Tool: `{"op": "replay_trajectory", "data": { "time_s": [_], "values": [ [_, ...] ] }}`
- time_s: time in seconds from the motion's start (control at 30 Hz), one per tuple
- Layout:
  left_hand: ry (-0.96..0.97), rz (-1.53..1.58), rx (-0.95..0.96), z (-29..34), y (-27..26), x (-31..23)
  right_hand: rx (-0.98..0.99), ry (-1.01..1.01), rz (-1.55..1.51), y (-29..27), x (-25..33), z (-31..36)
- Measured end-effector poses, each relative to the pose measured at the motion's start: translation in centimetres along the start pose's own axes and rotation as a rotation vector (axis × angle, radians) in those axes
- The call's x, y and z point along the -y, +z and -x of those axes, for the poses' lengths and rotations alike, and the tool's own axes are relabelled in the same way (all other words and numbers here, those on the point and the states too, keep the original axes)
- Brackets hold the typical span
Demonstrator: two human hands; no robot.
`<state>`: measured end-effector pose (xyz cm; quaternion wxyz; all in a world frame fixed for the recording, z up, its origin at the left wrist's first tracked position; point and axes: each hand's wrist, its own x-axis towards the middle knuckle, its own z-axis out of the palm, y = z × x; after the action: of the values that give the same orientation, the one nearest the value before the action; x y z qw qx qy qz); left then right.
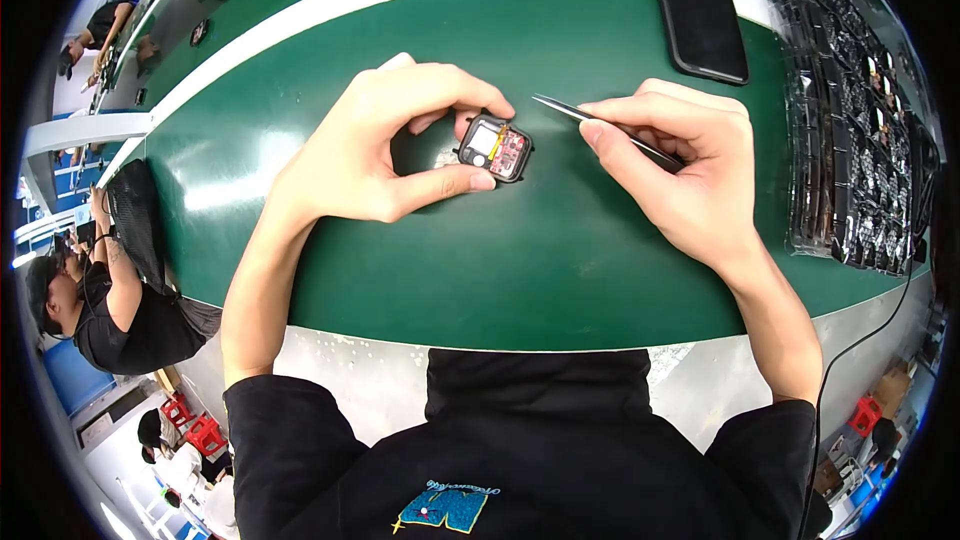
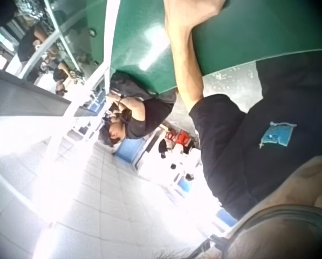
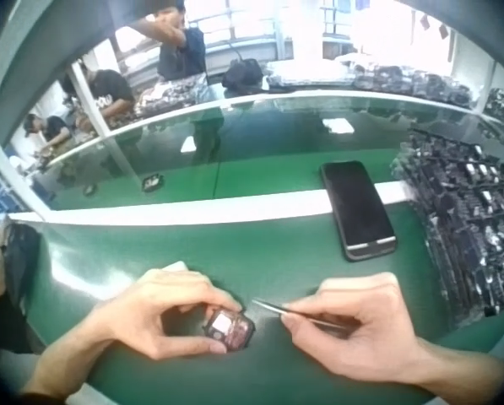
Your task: Using tweezers to assemble small electronic components into a module at a workstation.
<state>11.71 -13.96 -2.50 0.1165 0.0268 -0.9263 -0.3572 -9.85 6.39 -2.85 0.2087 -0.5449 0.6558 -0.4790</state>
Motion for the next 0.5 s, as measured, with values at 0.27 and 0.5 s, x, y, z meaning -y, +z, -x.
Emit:
{"op": "replay_trajectory", "data": {
  "time_s": [0.27,0.5],
  "values": [
    [-0.059,-0.133,0.079,-0.8,-0.1,-1.9,-0.076,-0.139,-0.133,-0.1,-1.9,-0.1],
    [-0.070,0.215,-0.233,-2.2,-1.2,-2.6,-0.104,-0.173,-0.142,0.3,-2.6,-0.4]
  ]
}}
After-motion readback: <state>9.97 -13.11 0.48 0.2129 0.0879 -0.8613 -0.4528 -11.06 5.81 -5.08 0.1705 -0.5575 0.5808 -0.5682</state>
